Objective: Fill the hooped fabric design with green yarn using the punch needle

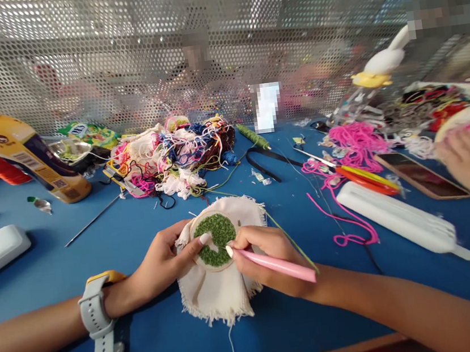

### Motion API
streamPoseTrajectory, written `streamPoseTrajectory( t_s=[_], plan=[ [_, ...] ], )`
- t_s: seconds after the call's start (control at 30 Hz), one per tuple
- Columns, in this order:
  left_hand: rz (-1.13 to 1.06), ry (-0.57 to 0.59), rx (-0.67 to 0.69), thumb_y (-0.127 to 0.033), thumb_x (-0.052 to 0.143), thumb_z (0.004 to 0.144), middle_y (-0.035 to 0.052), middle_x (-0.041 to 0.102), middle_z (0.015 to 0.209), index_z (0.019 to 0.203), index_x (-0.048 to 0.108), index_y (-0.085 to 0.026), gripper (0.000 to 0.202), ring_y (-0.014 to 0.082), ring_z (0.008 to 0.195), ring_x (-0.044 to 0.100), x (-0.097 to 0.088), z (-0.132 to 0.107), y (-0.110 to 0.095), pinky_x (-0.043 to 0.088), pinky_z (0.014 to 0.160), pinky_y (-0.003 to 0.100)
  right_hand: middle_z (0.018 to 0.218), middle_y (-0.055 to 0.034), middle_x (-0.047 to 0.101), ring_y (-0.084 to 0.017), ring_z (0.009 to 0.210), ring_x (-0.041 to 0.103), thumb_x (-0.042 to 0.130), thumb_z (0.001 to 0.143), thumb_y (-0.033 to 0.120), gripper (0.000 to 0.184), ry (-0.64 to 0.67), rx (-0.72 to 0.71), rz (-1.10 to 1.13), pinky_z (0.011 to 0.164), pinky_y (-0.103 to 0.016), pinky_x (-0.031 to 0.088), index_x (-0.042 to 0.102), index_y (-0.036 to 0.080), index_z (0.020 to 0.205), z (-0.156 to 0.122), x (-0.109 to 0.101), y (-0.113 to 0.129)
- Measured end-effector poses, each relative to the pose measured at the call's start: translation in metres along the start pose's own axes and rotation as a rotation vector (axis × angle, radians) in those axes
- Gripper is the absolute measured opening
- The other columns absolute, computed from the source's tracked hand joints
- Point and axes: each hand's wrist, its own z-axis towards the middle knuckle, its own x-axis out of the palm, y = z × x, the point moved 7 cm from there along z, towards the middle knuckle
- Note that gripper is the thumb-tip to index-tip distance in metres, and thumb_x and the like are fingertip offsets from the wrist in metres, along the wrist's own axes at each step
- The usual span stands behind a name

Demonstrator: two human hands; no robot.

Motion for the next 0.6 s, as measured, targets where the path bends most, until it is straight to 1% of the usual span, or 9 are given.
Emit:
streamPoseTrajectory(
  t_s=[0.1,0.2,0.27,0.3,0.4,0.5,0.53,0.6],
  plan=[
    [0.014,0.014,0.021,-0.036,0.053,0.088,0.005,0.066,0.093,0.102,0.062,-0.015,0.027,0.0196,0.087,0.059,0.001,-0.001,-0.002,0.049,0.077,0.026,0.064,0.0013,0.054,-0.01,0.058,0.05,0.052,0.082,0.016,0.014,-0.015,-0.098,-0.046,0.057,-0.022,0.041,0.05,0.019,0.069,0.002,0.002,0.002],
    [0.053,0.014,0.055,-0.034,0.054,0.088,0.0047,0.067,0.099,0.104,0.063,-0.017,0.026,0.0207,0.092,0.06,0.0,-0.002,-0.002,0.049,0.081,0.026,0.068,-0.0011,0.06,-0.012,0.062,0.055,0.055,0.084,0.019,0.009,-0.008,-0.2,-0.105,0.058,-0.024,0.045,0.054,0.019,0.075,0.004,0.008,0.004],
    [0.083,0.008,0.073,-0.033,0.055,0.087,0.0041,0.067,0.105,0.106,0.064,-0.019,0.025,0.0209,0.095,0.06,-0.001,-0.002,-0.001,0.048,0.085,0.026,0.07,-0.0021,0.062,-0.013,0.066,0.058,0.052,0.087,0.023,0.012,0.013,-0.283,-0.178,0.061,-0.026,0.047,0.056,0.019,0.076,0.004,0.013,0.008],
    [0.085,0.008,0.073,-0.033,0.055,0.087,0.0038,0.066,0.107,0.107,0.064,-0.02,0.026,0.0209,0.096,0.06,-0.002,-0.002,0.0,0.047,0.085,0.026,0.069,-0.0017,0.062,-0.013,0.066,0.058,0.048,0.089,0.025,0.017,0.019,-0.298,-0.221,0.062,-0.026,0.048,0.056,0.019,0.075,0.004,0.015,0.009],
    [0.049,0.005,0.046,-0.037,0.056,0.086,0.0041,0.067,0.103,0.105,0.064,-0.02,0.027,0.0209,0.093,0.061,-0.003,-0.002,0.002,0.049,0.079,0.025,0.07,-0.0004,0.062,-0.012,0.07,0.062,0.033,0.093,0.03,0.033,-0.012,-0.261,-0.258,0.065,-0.026,0.049,0.059,0.019,0.077,0.005,0.014,0.01],
    [0.045,-0.036,0.009,-0.042,0.059,0.082,0.0059,0.067,0.095,0.094,0.064,-0.016,0.028,0.0208,0.086,0.061,-0.006,-0.002,0.001,0.051,0.072,0.025,0.073,0.002,0.062,-0.01,0.071,0.062,0.027,0.093,0.033,0.039,-0.036,-0.226,-0.198,0.065,-0.026,0.049,0.061,0.018,0.082,0.005,0.009,0.013],
    [0.027,-0.057,-0.003,-0.043,0.061,0.081,0.0063,0.066,0.095,0.094,0.063,-0.016,0.03,0.0209,0.086,0.061,-0.008,-0.002,0.001,0.051,0.073,0.025,0.074,0.0029,0.061,-0.01,0.071,0.062,0.026,0.092,0.035,0.041,-0.036,-0.211,-0.172,0.064,-0.026,0.048,0.062,0.018,0.082,0.005,0.007,0.014],
    [-0.066,-0.093,-0.033,-0.043,0.064,0.079,0.0067,0.065,0.101,0.108,0.056,-0.018,0.039,0.021,0.086,0.062,-0.009,-0.002,0.003,0.053,0.072,0.027,0.075,0.0048,0.063,-0.009,0.071,0.061,0.024,0.09,0.039,0.046,-0.044,-0.179,-0.113,0.062,-0.026,0.047,0.063,0.018,0.082,0.005,0.003,0.014]
  ],
)
